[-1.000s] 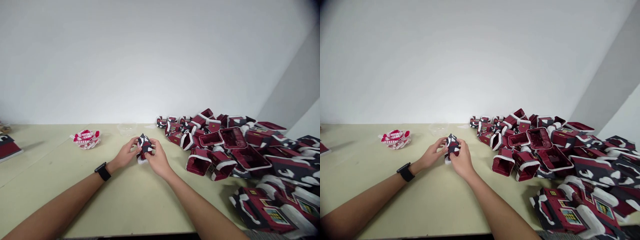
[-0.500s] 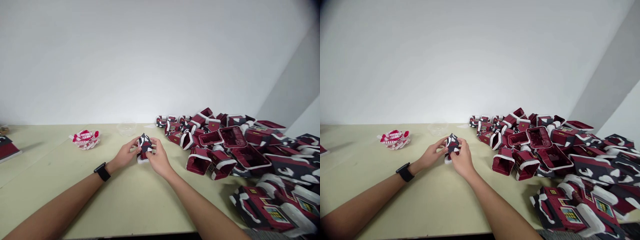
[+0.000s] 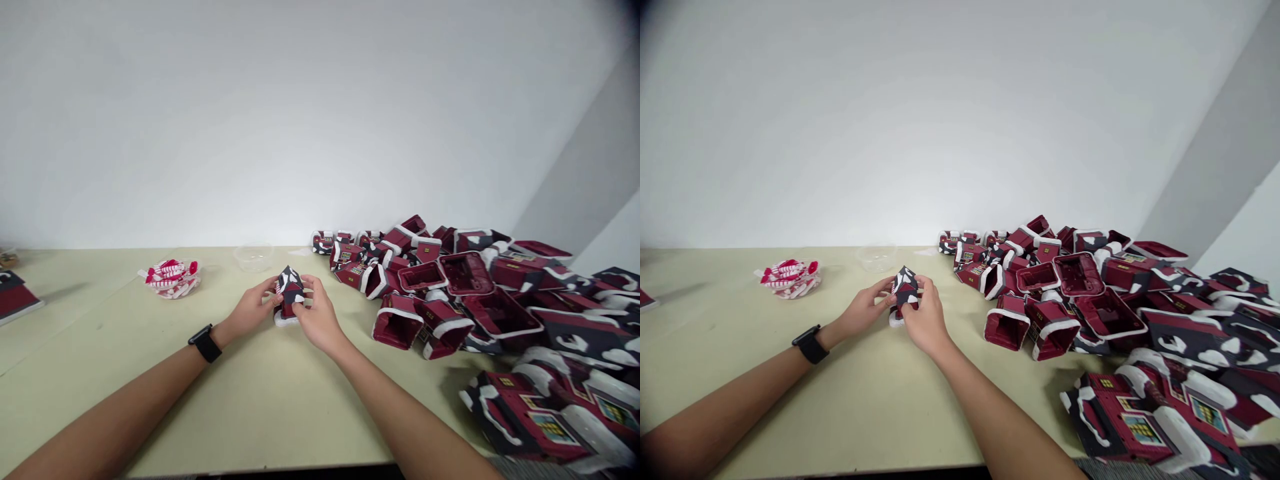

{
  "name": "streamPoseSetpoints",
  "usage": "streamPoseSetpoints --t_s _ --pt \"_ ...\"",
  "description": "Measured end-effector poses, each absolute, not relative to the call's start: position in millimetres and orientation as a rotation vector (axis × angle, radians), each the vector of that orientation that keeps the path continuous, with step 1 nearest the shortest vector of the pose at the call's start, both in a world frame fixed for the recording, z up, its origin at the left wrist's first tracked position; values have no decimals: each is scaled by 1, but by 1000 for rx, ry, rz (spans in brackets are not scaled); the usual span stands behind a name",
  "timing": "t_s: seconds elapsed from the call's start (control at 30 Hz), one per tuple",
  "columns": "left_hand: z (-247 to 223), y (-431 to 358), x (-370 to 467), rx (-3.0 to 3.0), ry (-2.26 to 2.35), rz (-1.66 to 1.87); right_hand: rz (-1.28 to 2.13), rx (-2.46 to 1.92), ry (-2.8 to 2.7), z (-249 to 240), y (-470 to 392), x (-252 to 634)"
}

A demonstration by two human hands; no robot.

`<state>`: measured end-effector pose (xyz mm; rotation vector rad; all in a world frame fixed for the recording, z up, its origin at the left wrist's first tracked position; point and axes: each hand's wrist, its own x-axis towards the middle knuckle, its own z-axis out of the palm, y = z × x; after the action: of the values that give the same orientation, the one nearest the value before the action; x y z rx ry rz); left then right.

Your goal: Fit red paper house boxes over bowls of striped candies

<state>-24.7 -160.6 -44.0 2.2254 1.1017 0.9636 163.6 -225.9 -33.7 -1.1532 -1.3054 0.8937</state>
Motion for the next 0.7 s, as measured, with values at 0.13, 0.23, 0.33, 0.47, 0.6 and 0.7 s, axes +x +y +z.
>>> streamPoseSetpoints --t_s 0.13,0.23,0.33,0.47,0.6,0.7 --pt "-43 -161 -25 2228 1112 943 894 -1166 -1324 -34 -226 164" --pt "-42 -163 -25 2255 1130 946 774 -1222 -1431 -31 -230 166" --pt "-39 -165 -25 2285 1155 971 377 -1298 -1626 -17 -243 171" --pt "-39 -166 -23 2282 1151 978 115 -1316 -1733 5 -277 175" --pt "-42 -164 -23 2251 1140 985 -59 -1114 -1885 -9 -324 173" --pt "-45 -163 -23 2245 1159 984 -114 -968 -2055 -50 -362 178"
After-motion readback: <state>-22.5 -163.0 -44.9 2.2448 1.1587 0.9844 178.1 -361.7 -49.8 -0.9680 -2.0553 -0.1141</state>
